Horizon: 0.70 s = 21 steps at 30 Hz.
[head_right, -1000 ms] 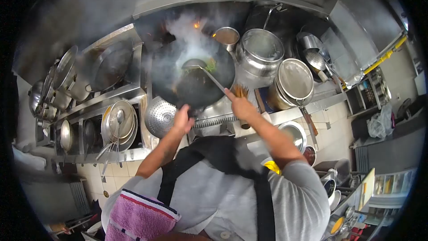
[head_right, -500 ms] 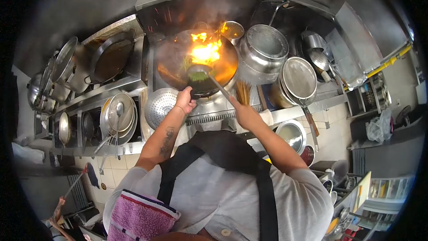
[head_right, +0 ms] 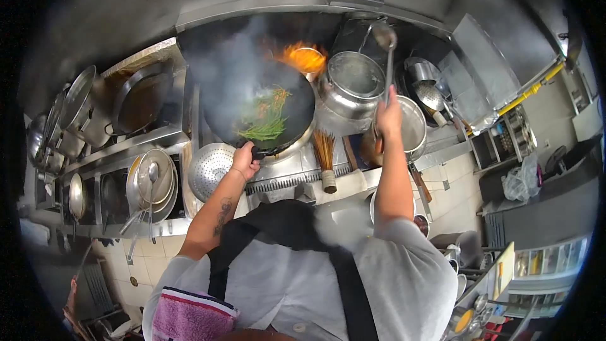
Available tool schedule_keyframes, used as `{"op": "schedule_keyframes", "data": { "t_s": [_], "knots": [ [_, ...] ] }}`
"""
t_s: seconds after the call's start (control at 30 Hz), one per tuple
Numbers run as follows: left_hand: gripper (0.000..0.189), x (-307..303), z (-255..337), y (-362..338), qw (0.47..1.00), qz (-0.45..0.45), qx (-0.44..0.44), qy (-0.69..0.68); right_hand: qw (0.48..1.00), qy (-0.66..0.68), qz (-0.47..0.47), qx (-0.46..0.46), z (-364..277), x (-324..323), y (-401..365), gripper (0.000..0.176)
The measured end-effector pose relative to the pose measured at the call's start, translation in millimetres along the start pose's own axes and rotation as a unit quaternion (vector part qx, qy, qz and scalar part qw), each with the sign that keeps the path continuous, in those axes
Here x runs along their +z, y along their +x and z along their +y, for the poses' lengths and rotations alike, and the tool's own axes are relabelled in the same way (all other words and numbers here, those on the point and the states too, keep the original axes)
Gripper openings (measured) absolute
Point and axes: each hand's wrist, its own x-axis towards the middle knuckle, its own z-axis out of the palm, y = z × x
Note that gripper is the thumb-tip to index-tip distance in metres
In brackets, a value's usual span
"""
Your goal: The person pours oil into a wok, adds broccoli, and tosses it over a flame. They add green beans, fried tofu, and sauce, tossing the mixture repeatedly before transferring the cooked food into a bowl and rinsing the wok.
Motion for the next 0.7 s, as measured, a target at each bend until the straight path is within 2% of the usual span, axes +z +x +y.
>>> {"op": "schedule_keyframes", "data": {
  "t_s": [0.07, 0.13, 0.17, 0.2, 0.23, 0.27, 0.3, 0.33, 0.4, 0.43, 0.47, 0.53, 0.6, 0.63, 0.67, 0.7],
  "knots": [
    [0.018, 2, 0, -3, 1.000, 0.013, 0.015, -0.001, 0.999, 0.026, 0.002, 0.031, 38, 29, 69, 0.064],
    [0.018, 2, -2, -9, 1.000, 0.019, 0.012, -0.005, 0.998, 0.061, -0.018, -0.018, 57, 68, 132, 0.068],
    [0.019, 1, -2, -9, 1.000, 0.012, 0.009, -0.001, 0.988, 0.075, -0.108, 0.085, 17, 52, 126, 0.067],
    [0.019, 3, 2, -7, 1.000, 0.001, 0.011, 0.004, 0.960, 0.088, -0.191, 0.182, -61, 19, 124, 0.068],
    [0.019, 2, 1, -5, 1.000, 0.009, 0.009, 0.003, 0.959, 0.062, -0.220, 0.170, -101, 5, 108, 0.066],
    [0.018, 3, 0, -4, 1.000, 0.006, 0.007, 0.000, 0.957, 0.063, -0.226, 0.171, -95, 17, 86, 0.066],
    [0.017, 4, -1, -2, 1.000, 0.000, 0.008, -0.004, 0.974, 0.046, -0.223, 0.001, -83, 33, 63, 0.065],
    [0.017, 4, -2, 1, 1.000, 0.002, 0.009, -0.006, 0.962, 0.027, -0.213, -0.171, -78, 39, 39, 0.065],
    [0.015, 1, -8, 4, 1.000, -0.002, 0.006, -0.027, 0.925, 0.066, -0.354, -0.117, -104, 24, -47, 0.064],
    [0.011, -2, -10, -3, 0.999, 0.005, 0.003, -0.042, 0.911, 0.085, -0.349, -0.202, -113, 10, -86, 0.065],
    [0.011, -1, -12, -33, 0.999, 0.006, 0.004, -0.044, 0.891, 0.050, -0.433, -0.126, -136, -23, -117, 0.070],
    [0.011, 4, -1, -108, 0.997, -0.018, 0.056, -0.049, 0.828, 0.058, -0.548, -0.106, -132, -65, -151, 0.076],
    [0.012, 13, 15, -119, 0.997, 0.000, 0.037, -0.071, 0.786, 0.091, -0.606, -0.081, -147, -106, -156, 0.079],
    [0.016, 13, 20, -119, 0.996, 0.013, 0.019, -0.091, 0.782, 0.093, -0.605, -0.121, -132, -105, -156, 0.078],
    [0.014, 8, 20, -94, 0.998, 0.031, -0.009, -0.062, 0.796, 0.091, -0.576, -0.163, -114, -88, -158, 0.078],
    [0.015, -1, 12, -54, 0.998, 0.020, 0.000, -0.056, 0.808, 0.044, -0.565, -0.163, -112, -68, -154, 0.076]
  ]
}}
